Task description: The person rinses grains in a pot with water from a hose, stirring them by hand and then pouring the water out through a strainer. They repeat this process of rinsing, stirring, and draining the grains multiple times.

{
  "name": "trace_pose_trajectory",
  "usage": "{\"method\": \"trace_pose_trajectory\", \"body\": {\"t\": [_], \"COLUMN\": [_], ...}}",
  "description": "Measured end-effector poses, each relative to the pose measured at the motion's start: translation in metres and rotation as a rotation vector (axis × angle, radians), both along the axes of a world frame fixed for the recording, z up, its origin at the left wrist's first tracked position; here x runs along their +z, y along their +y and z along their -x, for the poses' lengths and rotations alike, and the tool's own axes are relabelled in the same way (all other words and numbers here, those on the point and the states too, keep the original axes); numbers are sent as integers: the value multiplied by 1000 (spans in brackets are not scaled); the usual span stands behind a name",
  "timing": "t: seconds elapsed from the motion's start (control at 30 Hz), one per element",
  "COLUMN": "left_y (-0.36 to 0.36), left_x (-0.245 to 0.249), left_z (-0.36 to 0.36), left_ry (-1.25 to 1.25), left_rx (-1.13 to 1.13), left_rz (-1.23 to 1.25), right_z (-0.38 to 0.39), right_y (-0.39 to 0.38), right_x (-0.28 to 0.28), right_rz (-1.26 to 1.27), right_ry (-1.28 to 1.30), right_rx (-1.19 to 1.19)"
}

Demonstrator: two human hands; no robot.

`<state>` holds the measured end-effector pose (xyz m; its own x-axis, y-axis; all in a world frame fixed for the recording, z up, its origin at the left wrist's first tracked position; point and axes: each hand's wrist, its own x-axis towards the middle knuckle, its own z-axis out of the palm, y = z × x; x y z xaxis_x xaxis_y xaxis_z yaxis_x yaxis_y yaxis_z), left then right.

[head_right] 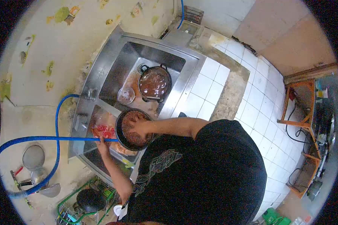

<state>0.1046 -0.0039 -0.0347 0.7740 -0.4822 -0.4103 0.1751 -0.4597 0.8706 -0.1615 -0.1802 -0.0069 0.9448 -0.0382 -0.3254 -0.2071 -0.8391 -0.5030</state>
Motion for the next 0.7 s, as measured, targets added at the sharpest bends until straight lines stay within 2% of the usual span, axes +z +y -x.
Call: {"method": "trace_pose_trajectory", "body": {"t": [0.03, 0.07, 0.17, 0.23, 0.33, 0.47, 0.53, 0.57, 0.63, 0.7], "left_y": [0, 1, 0, 4, -5, -2, 1, 3, 3, 2], "left_x": [18, 35, 70, 64, 68, 47, 44, 42, 50, 59], "left_z": [1, 4, 8, 15, 62, 89, 99, 105, 123, 138], "left_ry": [81, 165, 222, 273, 261, 236, 191, 143, 104, 100], "left_rx": [50, 103, 124, 85, -8, 76, 67, 51, 86, 128], "left_rz": [94, 186, 260, 318, 418, 578, 609, 638, 598, 552], "right_z": [-2, -3, -12, -23, -29, -38, -42, -40, -27, -16], "right_y": [2, 8, 23, 29, 31, 25, 23, 21, 19, 19], "right_x": [4, -2, -34, -45, -49, -60, -64, -64, -67, -81], "right_rz": [88, 88, 194, 156, 170, 154, -21, -21, -149, 149], "right_ry": [107, 110, 58, 29, -50, 53, 110, 114, -125, -204], "right_rx": [81, 79, 48, -73, -140, -91, -155, -145, -183, -7]}}
